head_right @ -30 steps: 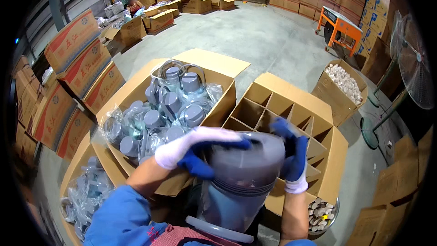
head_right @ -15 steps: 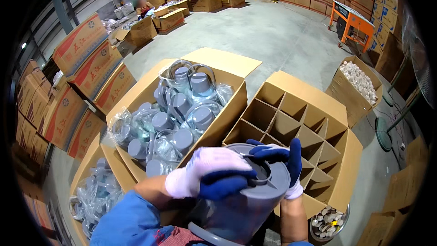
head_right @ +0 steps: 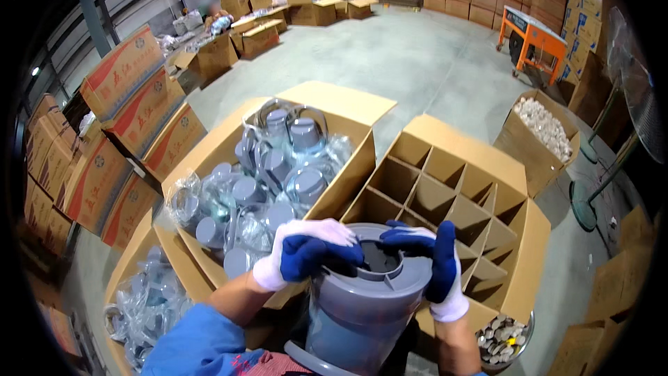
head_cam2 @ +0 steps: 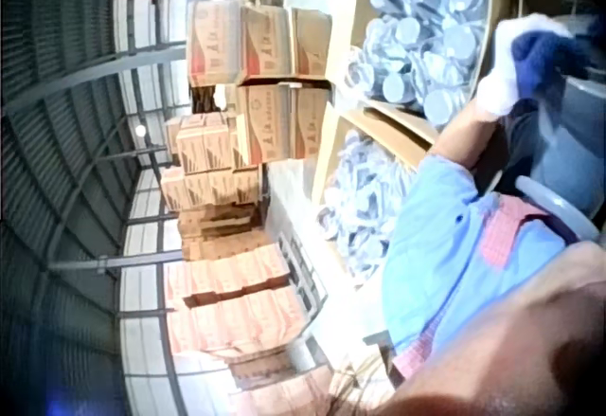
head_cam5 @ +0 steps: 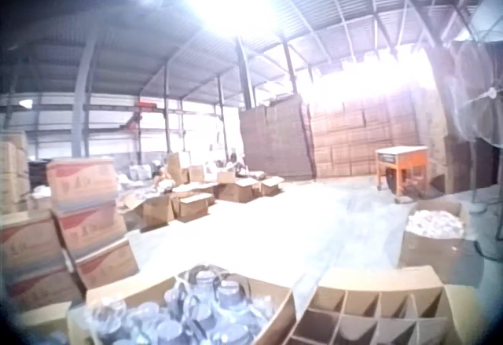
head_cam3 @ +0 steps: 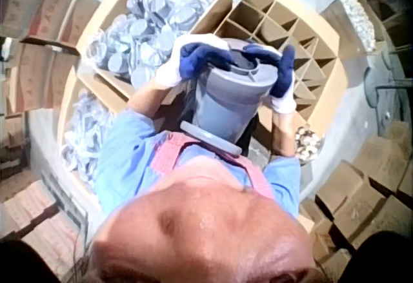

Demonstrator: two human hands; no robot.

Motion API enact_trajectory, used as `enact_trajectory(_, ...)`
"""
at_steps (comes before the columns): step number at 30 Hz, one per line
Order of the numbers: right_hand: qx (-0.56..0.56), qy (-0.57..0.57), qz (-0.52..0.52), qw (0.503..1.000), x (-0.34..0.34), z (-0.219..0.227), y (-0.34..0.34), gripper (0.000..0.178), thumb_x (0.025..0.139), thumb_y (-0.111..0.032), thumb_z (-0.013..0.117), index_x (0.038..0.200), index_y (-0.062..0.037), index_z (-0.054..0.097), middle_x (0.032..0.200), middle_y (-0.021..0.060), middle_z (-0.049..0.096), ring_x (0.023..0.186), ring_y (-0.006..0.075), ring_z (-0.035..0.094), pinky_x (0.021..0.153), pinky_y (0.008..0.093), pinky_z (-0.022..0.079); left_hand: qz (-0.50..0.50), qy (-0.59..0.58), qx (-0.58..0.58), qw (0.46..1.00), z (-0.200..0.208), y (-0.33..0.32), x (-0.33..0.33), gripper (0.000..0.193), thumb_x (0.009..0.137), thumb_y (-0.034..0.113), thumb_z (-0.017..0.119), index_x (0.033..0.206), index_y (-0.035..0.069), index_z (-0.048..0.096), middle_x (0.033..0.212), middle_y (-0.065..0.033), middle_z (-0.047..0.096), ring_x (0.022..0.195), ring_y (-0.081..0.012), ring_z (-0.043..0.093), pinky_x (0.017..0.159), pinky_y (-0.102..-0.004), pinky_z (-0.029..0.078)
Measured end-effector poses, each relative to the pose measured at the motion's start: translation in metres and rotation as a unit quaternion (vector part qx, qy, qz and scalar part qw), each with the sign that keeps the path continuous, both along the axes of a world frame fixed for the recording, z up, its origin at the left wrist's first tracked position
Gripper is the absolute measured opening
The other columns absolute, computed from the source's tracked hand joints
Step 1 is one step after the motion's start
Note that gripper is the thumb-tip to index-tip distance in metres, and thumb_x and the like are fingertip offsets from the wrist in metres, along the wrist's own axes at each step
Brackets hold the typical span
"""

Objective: The person assembles electric kettles by inserting stainless steel inner pots into light blue plastic housings, then securing gray lids. The person repeatedly picks up components from cardboard boxes, aligns and presses the parts together, and places the completed units into a box.

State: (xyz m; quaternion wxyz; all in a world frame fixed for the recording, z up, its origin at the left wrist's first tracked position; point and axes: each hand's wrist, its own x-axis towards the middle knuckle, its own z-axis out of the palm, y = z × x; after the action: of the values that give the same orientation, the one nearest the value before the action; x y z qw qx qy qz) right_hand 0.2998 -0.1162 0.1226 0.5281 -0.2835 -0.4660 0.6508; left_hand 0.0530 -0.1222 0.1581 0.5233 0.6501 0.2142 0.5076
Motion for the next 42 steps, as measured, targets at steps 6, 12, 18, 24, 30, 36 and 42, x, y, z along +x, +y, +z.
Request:
enact_trajectory(6, 0.366, -0.412, -0.234, 0.801, -0.020, 0.077, -0.052, 0.031, 0.094, -0.030, 0.061, 0.108, -0.0034, 0.069, 0.115, 0.0166, 0.069, 0.107, 0.0299, 0.067, 0.102, 0.0452, 0.046, -0.114, -0.238, -0.268, 0.926, -0.053, 0.063, 0.033, 0.062, 0.109, 0.040, 0.026, 0.107, -0.004, 0.069, 0.126, -0.0207, 0.062, 0.123, -0.0301, 0.055, 0.117, -0.0461, 0.032)
enact_trajectory(12, 0.323, -0.300, -0.131, 0.888, 0.003, 0.033, -0.050, 0.021, 0.087, -0.022, 0.068, 0.101, -0.0071, 0.074, 0.093, 0.0086, 0.076, 0.097, 0.0308, 0.072, 0.094, 0.0428, 0.047, -0.113, -0.191, -0.076, 0.972, -0.085, 0.038, 0.024, 0.050, 0.109, 0.033, 0.030, 0.100, 0.000, 0.067, 0.109, -0.0223, 0.065, 0.125, -0.0385, 0.054, 0.114, -0.0533, 0.037)
enact_trajectory(18, 0.279, -0.182, -0.143, 0.932, -0.014, 0.016, -0.046, 0.028, 0.091, -0.022, 0.060, 0.082, -0.0003, 0.076, 0.084, 0.0107, 0.076, 0.089, 0.0288, 0.071, 0.088, 0.0386, 0.050, -0.035, -0.030, 0.039, 0.998, -0.073, 0.027, -0.006, 0.058, 0.110, 0.037, 0.027, 0.100, 0.000, 0.070, 0.117, -0.0220, 0.066, 0.124, -0.0357, 0.056, 0.110, -0.0471, 0.040)
enact_trajectory(24, 0.273, -0.111, -0.189, 0.937, -0.031, 0.006, -0.062, 0.044, 0.101, -0.020, 0.049, 0.063, -0.0042, 0.062, 0.068, 0.0090, 0.068, 0.078, 0.0277, 0.068, 0.081, 0.0397, 0.051, -0.183, -0.280, -0.132, 0.933, -0.091, 0.017, 0.020, 0.065, 0.108, 0.045, 0.026, 0.094, -0.001, 0.069, 0.107, -0.0216, 0.066, 0.110, -0.0372, 0.059, 0.111, -0.0494, 0.038)
enact_trajectory(30, 0.153, 0.103, -0.121, 0.975, -0.036, -0.023, -0.043, 0.060, 0.110, -0.027, 0.026, 0.062, -0.0062, 0.057, 0.061, 0.0100, 0.061, 0.072, 0.0283, 0.062, 0.085, 0.0452, 0.047, -0.045, -0.100, 0.015, 0.994, -0.067, -0.013, -0.015, 0.038, 0.108, 0.026, 0.037, 0.104, 0.000, 0.064, 0.111, -0.0187, 0.065, 0.121, -0.0345, 0.056, 0.109, -0.0456, 0.040)
enact_trajectory(36, -0.021, 0.157, -0.144, 0.977, -0.030, -0.010, -0.051, 0.074, 0.105, -0.058, 0.029, 0.122, 0.0065, 0.061, 0.139, 0.0225, 0.056, 0.124, 0.0356, 0.056, 0.111, 0.0482, 0.040, 0.038, 0.021, 0.175, 0.984, -0.025, -0.004, -0.023, 0.039, 0.101, 0.033, 0.056, 0.120, 0.001, 0.067, 0.123, -0.0181, 0.065, 0.124, -0.0324, 0.056, 0.109, -0.0444, 0.040)
enact_trajectory(42, -0.029, 0.155, 0.044, 0.986, -0.021, -0.016, -0.020, 0.072, 0.105, -0.059, 0.029, 0.113, 0.0046, 0.063, 0.144, 0.0265, 0.049, 0.129, 0.0398, 0.051, 0.114, 0.0527, 0.038, 0.122, 0.156, 0.262, 0.944, -0.010, -0.032, -0.003, 0.031, 0.086, 0.020, 0.073, 0.114, 0.007, 0.072, 0.118, -0.0134, 0.069, 0.113, -0.0305, 0.062, 0.102, -0.0411, 0.042)
